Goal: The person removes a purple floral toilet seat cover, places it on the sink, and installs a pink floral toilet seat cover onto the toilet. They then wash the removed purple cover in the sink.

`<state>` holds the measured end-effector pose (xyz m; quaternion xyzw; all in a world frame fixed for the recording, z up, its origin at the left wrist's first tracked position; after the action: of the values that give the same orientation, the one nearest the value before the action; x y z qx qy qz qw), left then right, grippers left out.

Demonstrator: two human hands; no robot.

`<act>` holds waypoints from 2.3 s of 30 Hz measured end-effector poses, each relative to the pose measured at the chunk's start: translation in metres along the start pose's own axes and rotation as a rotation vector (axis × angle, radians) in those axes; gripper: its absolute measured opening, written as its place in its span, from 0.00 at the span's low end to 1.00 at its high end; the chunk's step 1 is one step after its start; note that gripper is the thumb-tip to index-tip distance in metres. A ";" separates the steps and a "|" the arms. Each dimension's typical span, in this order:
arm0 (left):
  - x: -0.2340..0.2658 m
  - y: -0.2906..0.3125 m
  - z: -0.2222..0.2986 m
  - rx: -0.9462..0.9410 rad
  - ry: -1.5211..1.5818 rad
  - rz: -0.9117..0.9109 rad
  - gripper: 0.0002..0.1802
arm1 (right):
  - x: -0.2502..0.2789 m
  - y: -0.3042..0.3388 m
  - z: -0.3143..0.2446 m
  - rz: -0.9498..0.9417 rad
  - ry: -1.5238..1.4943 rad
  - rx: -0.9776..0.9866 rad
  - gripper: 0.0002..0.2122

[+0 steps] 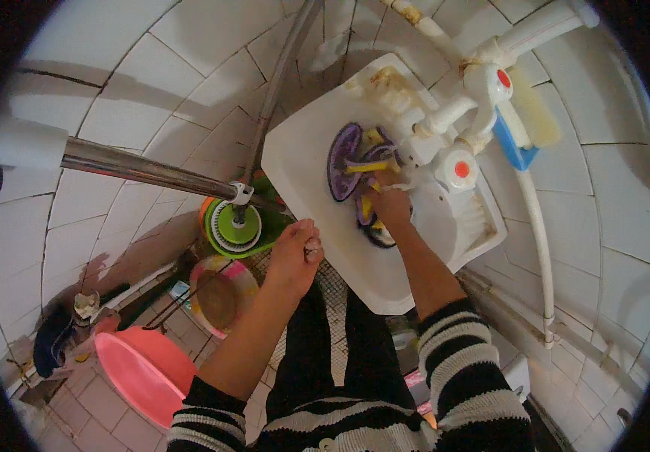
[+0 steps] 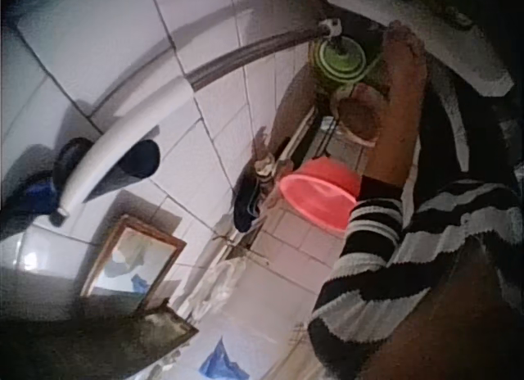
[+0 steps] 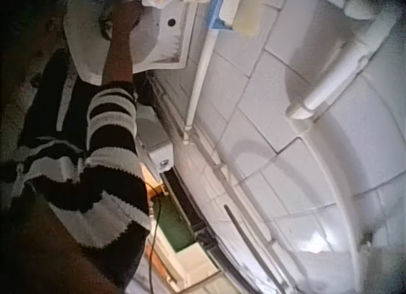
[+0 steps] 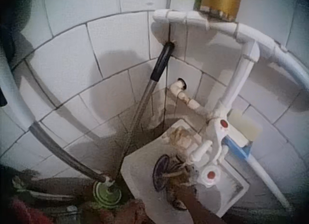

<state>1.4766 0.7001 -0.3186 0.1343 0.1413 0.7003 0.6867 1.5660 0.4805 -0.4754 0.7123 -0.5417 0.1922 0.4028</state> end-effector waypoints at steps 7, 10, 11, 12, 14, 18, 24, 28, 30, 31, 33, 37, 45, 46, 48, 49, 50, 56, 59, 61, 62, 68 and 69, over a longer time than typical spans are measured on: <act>0.009 -0.003 -0.006 0.304 0.863 0.032 0.05 | 0.051 0.057 -0.026 -0.128 -1.075 -0.315 0.18; 0.004 -0.010 0.003 0.339 0.863 0.006 0.04 | 0.078 0.048 -0.034 0.042 -0.469 -0.201 0.16; 0.004 -0.011 0.003 0.349 0.857 0.005 0.04 | 0.083 0.044 -0.041 0.091 -0.276 -0.158 0.16; 0.004 -0.012 0.003 0.360 0.852 0.006 0.04 | 0.088 0.043 -0.049 0.139 -0.085 -0.114 0.16; 0.003 -0.014 0.000 0.321 0.741 0.003 0.03 | 0.074 0.046 -0.079 0.168 0.287 0.091 0.16; 0.001 -0.009 0.004 0.027 0.068 -0.066 0.03 | 0.027 0.042 -0.087 0.044 0.590 0.230 0.26; -0.006 -0.014 -0.001 0.199 0.240 -0.010 0.03 | -0.005 0.001 -0.080 0.188 0.437 0.322 0.18; -0.013 -0.011 0.002 0.465 0.959 0.006 0.05 | -0.025 -0.033 -0.044 0.353 0.373 0.259 0.13; -0.007 -0.006 0.006 0.449 0.962 0.015 0.06 | -0.012 -0.020 -0.065 0.353 -0.089 -0.027 0.10; -0.002 -0.004 0.009 0.446 0.939 0.040 0.06 | -0.010 -0.012 -0.072 0.318 -0.267 -0.110 0.10; 0.002 0.001 0.010 0.401 0.856 0.052 0.05 | 0.001 0.006 -0.076 0.304 -0.465 -0.175 0.10; -0.004 0.001 0.017 0.431 0.897 0.075 0.05 | 0.034 0.030 -0.053 0.330 -0.551 -0.073 0.11; -0.005 -0.004 0.022 0.398 0.871 -0.011 0.04 | 0.047 0.099 -0.078 0.078 0.401 0.167 0.18; -0.006 -0.005 0.024 0.415 0.930 0.007 0.04 | 0.046 0.087 -0.086 0.158 0.418 0.231 0.19; -0.011 -0.011 0.024 0.400 0.927 0.002 0.04 | 0.038 0.063 -0.093 0.236 0.546 0.341 0.21; -0.013 -0.013 0.017 0.370 0.867 -0.013 0.04 | 0.025 0.053 -0.089 0.225 0.656 0.390 0.21; -0.012 -0.017 0.015 0.366 0.865 -0.028 0.04 | 0.017 0.041 -0.086 0.219 0.702 0.417 0.21; -0.009 -0.022 0.019 0.474 0.979 -0.050 0.06 | -0.014 -0.005 -0.082 0.288 0.704 0.397 0.19; -0.003 -0.023 0.016 0.446 0.971 -0.063 0.06 | -0.018 -0.023 -0.082 0.277 0.776 0.365 0.20; -0.004 -0.019 0.029 0.461 0.914 0.070 0.06 | -0.019 -0.037 -0.085 0.216 0.766 0.287 0.21; -0.006 -0.015 0.038 0.475 0.888 0.133 0.06 | -0.014 -0.043 -0.088 0.161 0.729 0.221 0.21; 0.001 0.004 0.028 0.436 0.844 0.171 0.04 | -0.003 -0.027 -0.078 0.572 -0.324 -0.040 0.20; -0.001 0.005 0.031 0.423 0.953 0.126 0.04 | 0.018 -0.009 -0.086 0.480 -0.836 -0.162 0.20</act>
<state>1.4834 0.6990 -0.2883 -0.0551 0.5681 0.6798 0.4606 1.5949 0.5371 -0.4145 0.5500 -0.8191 -0.0655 0.1493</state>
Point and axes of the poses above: each hand's wrist, its own y-axis away from the middle knuckle, its own x-axis out of the back of the hand, z = x × y, the point moved 2 cm from there along -y, towards the middle knuckle, and after that the axes turned 9 degrees about -z, right-handed, at the moved point
